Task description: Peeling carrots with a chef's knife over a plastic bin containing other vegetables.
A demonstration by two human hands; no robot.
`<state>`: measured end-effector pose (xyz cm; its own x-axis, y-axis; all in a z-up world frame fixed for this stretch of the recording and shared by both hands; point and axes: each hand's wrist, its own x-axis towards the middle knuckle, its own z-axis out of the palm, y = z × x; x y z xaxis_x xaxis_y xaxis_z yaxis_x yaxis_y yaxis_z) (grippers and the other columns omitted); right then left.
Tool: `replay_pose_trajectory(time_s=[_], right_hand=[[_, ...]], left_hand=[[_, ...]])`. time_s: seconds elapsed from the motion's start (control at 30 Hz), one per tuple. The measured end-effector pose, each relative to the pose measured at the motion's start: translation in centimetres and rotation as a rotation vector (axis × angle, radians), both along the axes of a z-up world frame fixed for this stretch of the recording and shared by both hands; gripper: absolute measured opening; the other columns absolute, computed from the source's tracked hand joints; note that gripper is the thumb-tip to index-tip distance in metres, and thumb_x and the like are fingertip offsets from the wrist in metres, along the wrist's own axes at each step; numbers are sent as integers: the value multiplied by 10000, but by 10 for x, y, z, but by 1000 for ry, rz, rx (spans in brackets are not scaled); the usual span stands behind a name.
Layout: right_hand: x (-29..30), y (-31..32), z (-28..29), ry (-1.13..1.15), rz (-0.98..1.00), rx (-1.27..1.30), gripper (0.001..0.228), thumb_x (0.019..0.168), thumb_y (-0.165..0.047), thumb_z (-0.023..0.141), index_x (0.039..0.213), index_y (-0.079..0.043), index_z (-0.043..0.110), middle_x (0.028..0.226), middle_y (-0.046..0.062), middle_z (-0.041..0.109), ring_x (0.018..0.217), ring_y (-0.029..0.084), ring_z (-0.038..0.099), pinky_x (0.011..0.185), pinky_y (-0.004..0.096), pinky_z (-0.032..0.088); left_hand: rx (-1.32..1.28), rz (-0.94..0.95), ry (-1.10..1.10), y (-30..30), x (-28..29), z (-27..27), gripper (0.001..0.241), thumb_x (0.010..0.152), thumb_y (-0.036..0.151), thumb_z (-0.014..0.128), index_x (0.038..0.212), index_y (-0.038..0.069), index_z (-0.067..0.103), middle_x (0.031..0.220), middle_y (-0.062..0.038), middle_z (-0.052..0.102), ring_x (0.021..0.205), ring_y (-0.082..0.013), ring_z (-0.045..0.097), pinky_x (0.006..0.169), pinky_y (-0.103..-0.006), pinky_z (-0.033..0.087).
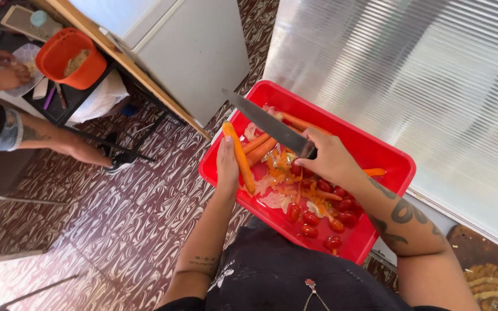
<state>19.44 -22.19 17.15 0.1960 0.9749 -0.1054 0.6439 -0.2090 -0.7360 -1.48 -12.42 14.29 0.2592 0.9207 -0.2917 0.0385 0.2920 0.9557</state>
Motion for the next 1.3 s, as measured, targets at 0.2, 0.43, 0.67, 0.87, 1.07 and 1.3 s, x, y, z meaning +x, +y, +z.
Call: replay_pose_trajectory(time_s=[0.2, 0.43, 0.67, 0.87, 1.07, 1.3], right_hand=[[-3, 0, -4, 70, 11, 91, 478, 828, -412, 817, 1076, -102, 550, 953, 72, 774, 969, 299, 726, 814, 407, 556], [-4, 4, -11, 150, 84, 242, 210, 1004, -181, 645, 1000, 4, 546, 908, 197, 753, 878, 380, 719, 751, 440, 555], [4, 9, -27, 222, 60, 401, 118, 1049, -174, 605, 1007, -64, 612, 729, 74, 712, 704, 225, 713, 647, 306, 560], [-7, 9, 15, 174, -5, 347, 424, 778, -272, 915, 951, -66, 588, 754, 106, 686, 716, 249, 705, 676, 332, 550], [-5, 7, 12, 131, -61, 259, 529, 663, -246, 992, 898, -26, 572, 733, 147, 651, 670, 270, 705, 666, 345, 552], [1, 5, -4, 102, -64, 201, 595, 603, -288, 1017, 882, -19, 566, 752, 153, 664, 678, 292, 719, 636, 349, 559]], left_hand=[[-334, -120, -455, 45, -6, -137, 580, 1047, 619, 303, 1184, 77, 459, 882, -191, 636, 570, -335, 705, 460, -392, 610], [-316, -394, -640, 7, 2, -61, 552, 1071, 495, 249, 1296, 47, 481, 736, -100, 515, 467, -186, 587, 444, -286, 535], [-149, -542, -707, 2, 14, -85, 480, 1017, 230, 612, 1385, 75, 346, 998, -272, 592, 638, -393, 716, 495, -386, 633], [-7, -715, -642, 0, 26, -80, 488, 1076, 359, 446, 1435, 58, 309, 785, -188, 587, 446, -229, 630, 419, -257, 531], [-32, -774, -705, -1, 28, -117, 514, 1090, 275, 408, 1560, 89, 313, 684, -229, 544, 396, -289, 608, 355, -298, 496], [-23, -761, -698, -2, 22, -102, 538, 1065, 248, 545, 1556, 97, 384, 824, -207, 587, 636, -214, 655, 438, -282, 548]])
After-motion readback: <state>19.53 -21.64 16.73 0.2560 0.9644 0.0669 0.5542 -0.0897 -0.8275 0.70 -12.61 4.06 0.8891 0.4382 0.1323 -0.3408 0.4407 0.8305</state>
